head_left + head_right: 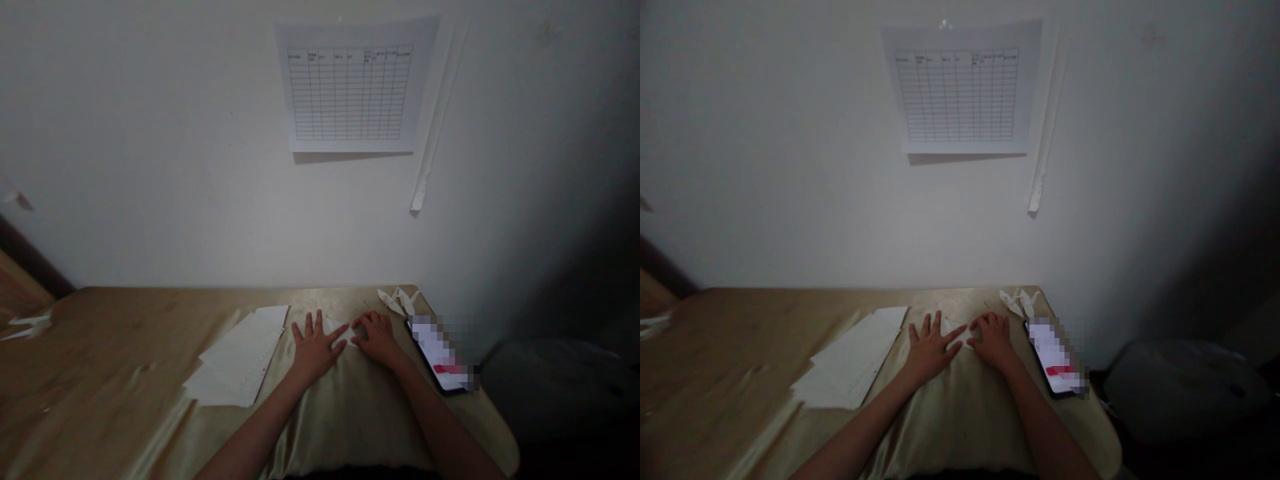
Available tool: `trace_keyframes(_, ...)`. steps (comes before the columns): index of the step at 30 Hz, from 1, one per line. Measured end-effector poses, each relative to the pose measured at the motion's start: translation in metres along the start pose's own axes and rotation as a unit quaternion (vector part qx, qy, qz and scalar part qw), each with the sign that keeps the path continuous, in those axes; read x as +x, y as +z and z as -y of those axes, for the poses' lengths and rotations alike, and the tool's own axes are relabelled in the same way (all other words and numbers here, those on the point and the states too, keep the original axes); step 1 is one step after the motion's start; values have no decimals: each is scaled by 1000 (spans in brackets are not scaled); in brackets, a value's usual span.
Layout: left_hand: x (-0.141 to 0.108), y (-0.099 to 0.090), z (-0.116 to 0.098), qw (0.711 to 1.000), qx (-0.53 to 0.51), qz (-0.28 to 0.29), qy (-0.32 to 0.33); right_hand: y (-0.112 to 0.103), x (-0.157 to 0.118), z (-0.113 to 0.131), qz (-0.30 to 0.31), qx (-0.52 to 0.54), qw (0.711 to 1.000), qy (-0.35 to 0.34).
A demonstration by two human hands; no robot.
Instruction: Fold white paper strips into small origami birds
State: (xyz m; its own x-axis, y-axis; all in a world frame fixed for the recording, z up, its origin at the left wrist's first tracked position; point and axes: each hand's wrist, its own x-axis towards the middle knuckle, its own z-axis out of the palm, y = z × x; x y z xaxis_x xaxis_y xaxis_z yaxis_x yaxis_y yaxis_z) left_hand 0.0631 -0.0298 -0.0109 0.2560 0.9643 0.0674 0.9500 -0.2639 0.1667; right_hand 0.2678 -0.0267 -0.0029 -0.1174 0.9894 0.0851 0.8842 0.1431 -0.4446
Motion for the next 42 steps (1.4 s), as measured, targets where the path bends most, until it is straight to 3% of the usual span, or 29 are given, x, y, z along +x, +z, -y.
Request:
trace_keyframes(29, 3, -8, 14, 1000, 22, -15, -14, -2, 0, 0, 8, 4, 1000, -1)
trace_keyframes(42, 2, -20, 16, 999, 28, -22, -20, 1, 0, 0, 8, -3, 1000, -2)
